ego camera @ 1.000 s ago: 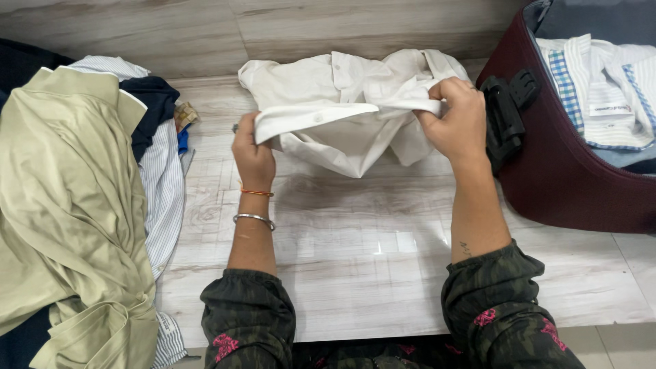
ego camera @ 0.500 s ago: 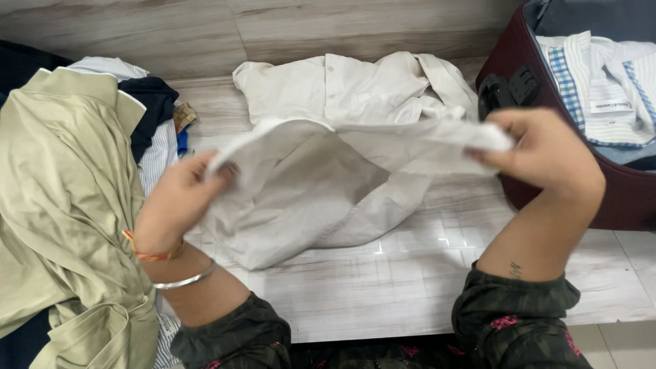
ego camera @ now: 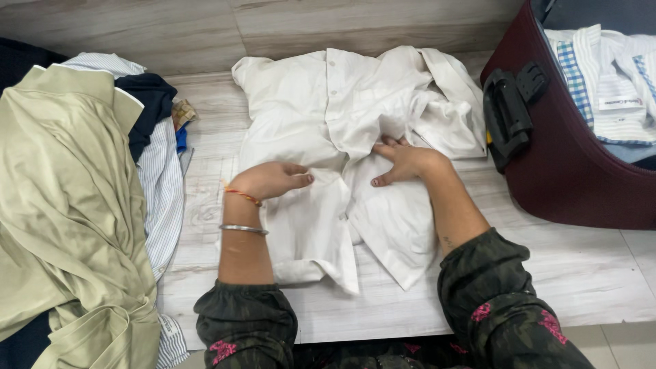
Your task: The person buttons a white shirt and a tan shirt, rolls them into compact shapes by hand, and places them into a suitcase alongside other packed garments.
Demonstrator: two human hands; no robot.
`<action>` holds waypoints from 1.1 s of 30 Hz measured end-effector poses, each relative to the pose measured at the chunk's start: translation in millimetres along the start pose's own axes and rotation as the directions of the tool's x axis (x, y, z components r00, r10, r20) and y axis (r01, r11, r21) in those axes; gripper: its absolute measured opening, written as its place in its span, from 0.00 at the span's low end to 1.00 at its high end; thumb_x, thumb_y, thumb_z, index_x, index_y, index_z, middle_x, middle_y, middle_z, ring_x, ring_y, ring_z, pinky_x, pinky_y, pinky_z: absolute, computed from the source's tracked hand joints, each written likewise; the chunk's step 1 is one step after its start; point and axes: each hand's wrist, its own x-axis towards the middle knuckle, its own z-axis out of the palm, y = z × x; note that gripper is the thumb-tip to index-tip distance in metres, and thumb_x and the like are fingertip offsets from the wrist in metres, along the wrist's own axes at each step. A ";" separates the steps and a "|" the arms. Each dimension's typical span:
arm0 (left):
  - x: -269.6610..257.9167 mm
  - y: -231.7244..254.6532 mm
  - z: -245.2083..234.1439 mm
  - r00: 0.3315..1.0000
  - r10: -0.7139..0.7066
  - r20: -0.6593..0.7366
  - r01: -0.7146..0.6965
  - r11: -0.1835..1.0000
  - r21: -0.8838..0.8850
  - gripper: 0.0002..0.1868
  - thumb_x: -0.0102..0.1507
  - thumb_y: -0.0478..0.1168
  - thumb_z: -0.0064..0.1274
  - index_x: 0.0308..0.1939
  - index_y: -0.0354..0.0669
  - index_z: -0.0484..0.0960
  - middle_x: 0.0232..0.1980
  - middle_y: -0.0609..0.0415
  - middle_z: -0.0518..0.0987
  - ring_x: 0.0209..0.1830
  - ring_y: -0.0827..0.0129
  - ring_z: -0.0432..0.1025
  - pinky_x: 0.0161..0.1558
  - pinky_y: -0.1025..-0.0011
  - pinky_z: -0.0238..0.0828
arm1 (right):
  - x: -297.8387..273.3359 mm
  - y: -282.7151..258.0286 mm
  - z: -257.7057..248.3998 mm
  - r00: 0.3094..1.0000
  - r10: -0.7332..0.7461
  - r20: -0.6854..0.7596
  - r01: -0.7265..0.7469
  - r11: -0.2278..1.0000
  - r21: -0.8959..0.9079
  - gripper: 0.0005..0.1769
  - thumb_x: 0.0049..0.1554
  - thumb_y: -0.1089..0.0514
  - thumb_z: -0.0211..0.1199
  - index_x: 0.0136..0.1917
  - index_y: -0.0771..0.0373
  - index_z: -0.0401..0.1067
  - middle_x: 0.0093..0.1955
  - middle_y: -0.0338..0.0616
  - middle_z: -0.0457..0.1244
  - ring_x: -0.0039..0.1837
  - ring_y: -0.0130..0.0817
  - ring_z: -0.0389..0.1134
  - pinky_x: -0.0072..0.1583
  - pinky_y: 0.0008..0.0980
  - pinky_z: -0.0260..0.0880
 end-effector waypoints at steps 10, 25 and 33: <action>110.7 -6.9 54.0 0.943 0.090 -0.322 -0.026 0.980 0.199 0.60 0.48 0.78 0.54 0.78 0.54 0.57 0.74 0.38 0.60 0.80 0.41 0.44 0.69 0.30 0.10 | 50.1 32.6 -27.4 0.973 0.023 -0.229 -0.022 1.000 0.007 0.60 0.45 0.14 0.54 0.83 0.34 0.41 0.88 0.38 0.25 0.86 0.36 0.17 0.76 0.70 0.14; 124.1 -13.9 62.9 0.533 0.429 -0.729 -0.317 0.901 0.298 0.30 0.50 0.35 0.53 0.58 0.55 0.77 0.44 0.49 0.81 0.48 0.49 0.73 0.66 0.47 0.55 | 79.4 13.1 -8.0 0.659 0.202 -0.724 -0.236 0.970 0.056 0.36 0.40 0.41 0.80 0.59 0.53 0.75 0.79 0.55 0.50 0.79 0.56 0.46 0.68 0.67 0.46; 104.9 1.1 58.3 0.451 0.533 -0.716 -0.405 0.837 0.368 0.28 0.51 0.27 0.50 0.53 0.58 0.79 0.49 0.55 0.79 0.51 0.52 0.71 0.62 0.52 0.60 | 40.7 -16.4 52.4 0.485 -0.162 -0.860 0.146 0.984 -0.103 0.08 0.55 0.53 0.72 0.46 0.56 0.77 0.54 0.43 0.64 0.61 0.45 0.61 0.61 0.48 0.56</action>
